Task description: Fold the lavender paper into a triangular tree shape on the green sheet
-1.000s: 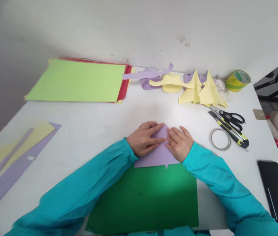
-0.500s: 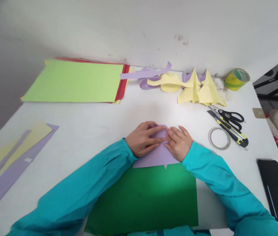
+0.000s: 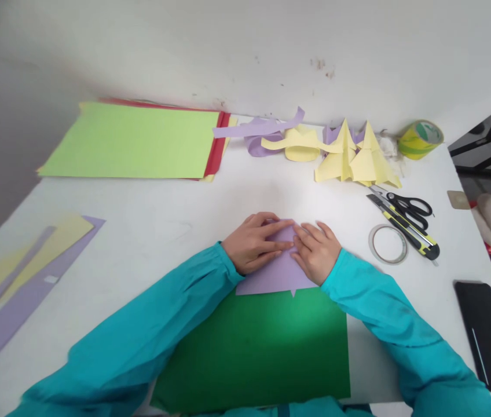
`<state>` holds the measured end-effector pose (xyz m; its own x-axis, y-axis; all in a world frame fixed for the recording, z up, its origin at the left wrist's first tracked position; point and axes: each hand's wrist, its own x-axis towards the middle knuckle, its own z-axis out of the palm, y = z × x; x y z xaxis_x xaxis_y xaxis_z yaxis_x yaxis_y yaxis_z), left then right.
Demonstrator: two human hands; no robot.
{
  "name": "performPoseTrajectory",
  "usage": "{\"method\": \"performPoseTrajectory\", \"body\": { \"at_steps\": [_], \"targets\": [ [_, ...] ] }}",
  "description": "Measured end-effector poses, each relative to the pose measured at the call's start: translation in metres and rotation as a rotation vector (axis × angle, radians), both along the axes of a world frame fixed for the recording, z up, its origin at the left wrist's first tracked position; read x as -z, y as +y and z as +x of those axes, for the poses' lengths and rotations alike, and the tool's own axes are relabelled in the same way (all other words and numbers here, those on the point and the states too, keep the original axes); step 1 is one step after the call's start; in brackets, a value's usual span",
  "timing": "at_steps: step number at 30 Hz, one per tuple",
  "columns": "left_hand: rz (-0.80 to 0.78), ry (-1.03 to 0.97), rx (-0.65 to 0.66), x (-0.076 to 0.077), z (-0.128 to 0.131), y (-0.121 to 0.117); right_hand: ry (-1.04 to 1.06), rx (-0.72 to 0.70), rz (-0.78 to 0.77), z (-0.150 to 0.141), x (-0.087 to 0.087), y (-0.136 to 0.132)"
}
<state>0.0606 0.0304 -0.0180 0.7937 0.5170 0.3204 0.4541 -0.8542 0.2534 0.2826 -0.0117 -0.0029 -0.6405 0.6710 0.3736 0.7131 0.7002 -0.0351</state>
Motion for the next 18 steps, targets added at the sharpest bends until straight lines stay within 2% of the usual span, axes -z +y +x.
{"method": "performPoseTrajectory", "body": {
  "at_steps": [6, 14, 18],
  "targets": [
    [-0.042, -0.038, 0.022, 0.0027, -0.0023, 0.0031, 0.003, 0.003, 0.026, 0.0, -0.0006, 0.0003],
    [0.0, -0.034, 0.034, 0.0005, -0.0016, 0.0026, -0.039, 0.001, 0.032, 0.0003, -0.0039, 0.0012],
    [0.004, -0.024, 0.035, -0.0001, -0.0017, 0.0025, 0.006, -0.002, 0.037, -0.0005, -0.0028, 0.0007]
  ]
}}
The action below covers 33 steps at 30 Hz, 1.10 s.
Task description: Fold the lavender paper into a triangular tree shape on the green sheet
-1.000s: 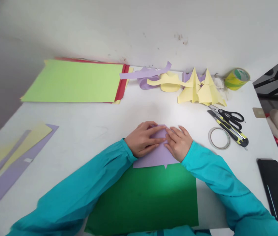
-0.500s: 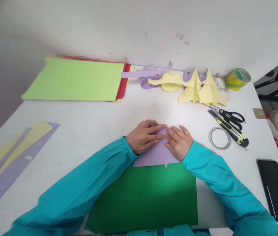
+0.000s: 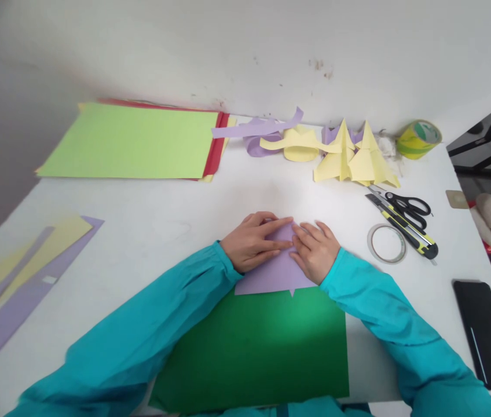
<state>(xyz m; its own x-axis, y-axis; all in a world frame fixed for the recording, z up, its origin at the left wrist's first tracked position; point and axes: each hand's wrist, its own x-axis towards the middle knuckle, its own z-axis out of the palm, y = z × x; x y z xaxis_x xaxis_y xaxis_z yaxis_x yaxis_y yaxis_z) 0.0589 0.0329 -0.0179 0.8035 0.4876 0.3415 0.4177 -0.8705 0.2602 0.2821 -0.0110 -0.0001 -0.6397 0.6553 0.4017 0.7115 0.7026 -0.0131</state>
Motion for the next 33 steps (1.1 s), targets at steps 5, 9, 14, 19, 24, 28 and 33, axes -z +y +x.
{"method": "performPoseTrajectory", "body": {
  "at_steps": [5, 9, 14, 19, 24, 28, 33],
  "targets": [
    [-0.014, 0.031, -0.002, -0.001, 0.0, 0.0, 0.033, 0.0, -0.005, -0.001, 0.001, 0.0],
    [-0.014, 0.054, 0.003, -0.005, 0.002, 0.0, 0.016, -0.002, -0.008, 0.0, 0.0, 0.0],
    [-0.03, 0.08, 0.011, -0.015, 0.003, -0.001, 0.035, -0.005, -0.025, 0.0, 0.0, 0.0],
    [-0.014, 0.072, -0.003, -0.014, 0.003, -0.002, 0.024, -0.006, -0.025, 0.001, -0.004, 0.001],
    [0.007, 0.049, -0.023, -0.006, 0.003, -0.003, 0.008, -0.013, -0.037, 0.002, -0.004, 0.001],
    [0.017, 0.022, -0.053, 0.0, 0.002, -0.003, 0.028, 0.0, -0.032, 0.002, -0.002, 0.001],
    [-0.011, 0.035, -0.033, -0.003, 0.002, -0.002, 0.002, -0.009, -0.036, 0.002, -0.003, 0.001]
  ]
}}
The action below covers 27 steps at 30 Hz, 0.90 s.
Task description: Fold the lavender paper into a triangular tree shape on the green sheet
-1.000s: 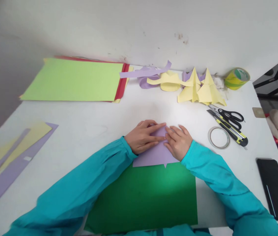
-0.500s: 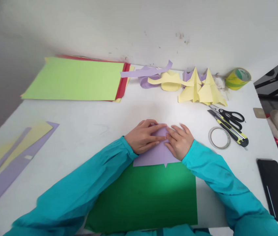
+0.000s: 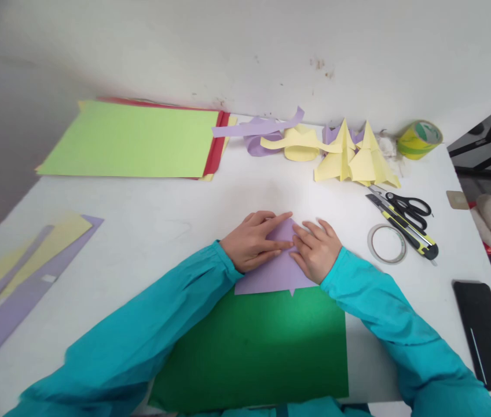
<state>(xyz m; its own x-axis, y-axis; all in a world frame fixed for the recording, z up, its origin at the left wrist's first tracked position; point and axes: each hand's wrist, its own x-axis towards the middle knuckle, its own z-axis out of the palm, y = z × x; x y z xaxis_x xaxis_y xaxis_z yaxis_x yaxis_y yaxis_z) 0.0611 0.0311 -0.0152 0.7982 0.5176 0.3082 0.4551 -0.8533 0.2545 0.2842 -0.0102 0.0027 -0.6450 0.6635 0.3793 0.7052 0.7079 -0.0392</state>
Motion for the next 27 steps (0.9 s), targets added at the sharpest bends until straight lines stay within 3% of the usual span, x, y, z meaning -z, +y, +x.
{"method": "performPoseTrajectory", "body": {
  "at_steps": [12, 20, 27],
  "targets": [
    [-0.052, 0.077, 0.049, -0.018, 0.001, 0.002, 0.046, 0.02, -0.083, 0.001, 0.005, -0.002],
    [-0.039, 0.065, 0.032, -0.012, 0.001, 0.002, 0.356, 0.019, -0.275, 0.032, -0.017, 0.027],
    [-0.017, 0.063, 0.012, -0.008, 0.002, 0.001, 0.295, -0.07, -0.337, 0.038, -0.012, 0.037]
  ]
}}
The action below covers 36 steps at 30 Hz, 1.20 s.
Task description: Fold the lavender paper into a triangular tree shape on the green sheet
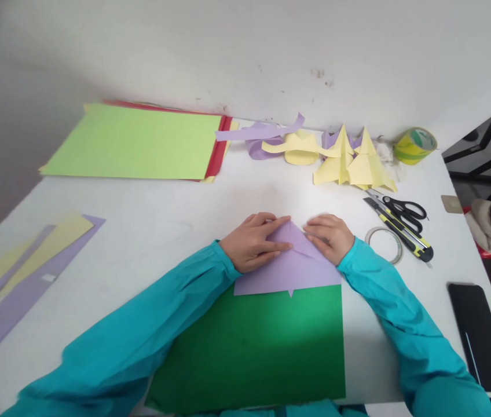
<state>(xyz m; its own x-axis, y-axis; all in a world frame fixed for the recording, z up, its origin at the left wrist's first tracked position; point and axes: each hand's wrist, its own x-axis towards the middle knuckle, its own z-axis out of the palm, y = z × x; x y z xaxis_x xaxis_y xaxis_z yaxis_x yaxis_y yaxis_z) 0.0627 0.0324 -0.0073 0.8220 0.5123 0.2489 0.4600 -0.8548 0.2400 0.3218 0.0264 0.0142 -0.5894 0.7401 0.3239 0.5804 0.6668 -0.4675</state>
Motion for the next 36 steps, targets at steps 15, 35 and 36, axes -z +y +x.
{"method": "performPoseTrajectory", "body": {
  "at_steps": [15, 35, 36],
  "targets": [
    [0.007, 0.006, -0.042, 0.007, 0.0, -0.003, -0.25, 0.22, -0.139, -0.04, 0.004, 0.031],
    [-0.038, -0.004, -0.045, 0.002, 0.001, -0.005, -0.235, 0.232, -0.198, -0.05, 0.006, 0.064],
    [-0.035, -0.006, -0.045, 0.002, 0.001, -0.005, -0.235, 0.232, -0.192, -0.049, 0.007, 0.064]
  ]
}}
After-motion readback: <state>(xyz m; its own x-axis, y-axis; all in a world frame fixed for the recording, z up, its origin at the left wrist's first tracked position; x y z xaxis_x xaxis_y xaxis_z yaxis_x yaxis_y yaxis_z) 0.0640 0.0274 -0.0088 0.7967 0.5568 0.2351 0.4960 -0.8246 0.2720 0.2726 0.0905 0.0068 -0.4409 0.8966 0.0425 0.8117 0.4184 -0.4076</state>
